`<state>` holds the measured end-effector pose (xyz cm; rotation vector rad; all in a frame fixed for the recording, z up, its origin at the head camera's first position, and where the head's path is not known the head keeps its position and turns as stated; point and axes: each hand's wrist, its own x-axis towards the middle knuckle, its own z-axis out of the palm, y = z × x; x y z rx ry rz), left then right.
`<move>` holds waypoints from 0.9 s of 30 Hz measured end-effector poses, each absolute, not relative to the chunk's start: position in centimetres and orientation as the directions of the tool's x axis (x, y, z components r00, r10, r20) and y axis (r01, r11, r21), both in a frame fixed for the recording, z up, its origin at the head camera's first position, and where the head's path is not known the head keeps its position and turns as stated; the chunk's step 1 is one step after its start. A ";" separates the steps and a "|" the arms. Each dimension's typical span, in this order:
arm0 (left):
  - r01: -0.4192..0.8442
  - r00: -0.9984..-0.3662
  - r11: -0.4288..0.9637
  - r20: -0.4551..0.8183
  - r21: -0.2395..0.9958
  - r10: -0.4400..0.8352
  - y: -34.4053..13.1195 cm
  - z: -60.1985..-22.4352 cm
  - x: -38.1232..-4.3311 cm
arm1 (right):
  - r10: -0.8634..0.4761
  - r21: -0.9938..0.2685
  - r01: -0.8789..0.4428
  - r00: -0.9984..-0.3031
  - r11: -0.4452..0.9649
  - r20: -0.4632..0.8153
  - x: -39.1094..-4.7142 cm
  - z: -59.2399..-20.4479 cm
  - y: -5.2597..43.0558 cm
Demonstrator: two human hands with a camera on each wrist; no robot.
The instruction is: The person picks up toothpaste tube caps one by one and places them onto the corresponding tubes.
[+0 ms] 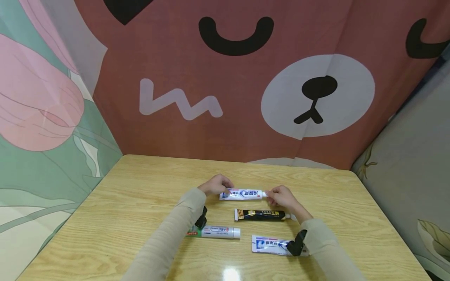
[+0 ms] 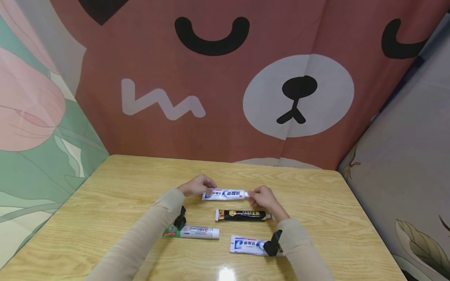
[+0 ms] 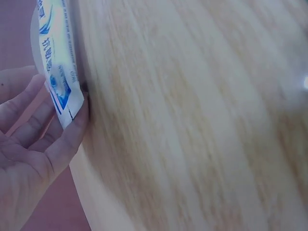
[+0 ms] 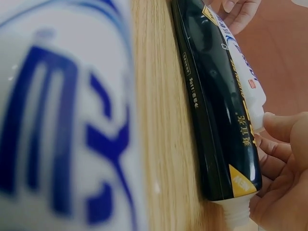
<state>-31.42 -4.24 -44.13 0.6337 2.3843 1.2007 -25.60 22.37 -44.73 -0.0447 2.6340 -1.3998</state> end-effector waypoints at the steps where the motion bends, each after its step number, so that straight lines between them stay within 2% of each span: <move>1: 0.224 -0.819 0.535 -0.140 0.815 0.557 -4.3 -44.1 -31.4 | -0.098 -0.824 0.048 -0.987 0.565 -0.125 -25.6 -44.7 22.3; 9: 0.291 -0.810 0.585 -0.130 0.757 0.572 -4.7 -43.3 -31.5 | -0.072 -0.801 0.092 -0.983 0.591 -0.166 -25.5 -44.7 22.0; 13: 0.283 -0.813 0.617 -0.158 0.734 0.561 -4.7 -42.8 -31.2 | -0.067 -0.792 0.096 -0.983 0.603 -0.170 -25.5 -44.7 22.0; 19: 0.285 -0.812 0.639 -0.175 0.715 0.557 -4.8 -42.0 -30.5 | -0.075 -0.787 0.063 -0.988 0.614 -0.138 -25.1 -44.6 22.7; 27: 0.381 -0.790 0.600 -0.089 0.704 0.607 -5.2 -41.6 -29.7 | -0.133 -0.797 -0.026 -0.989 0.604 -0.069 -24.3 -43.9 23.8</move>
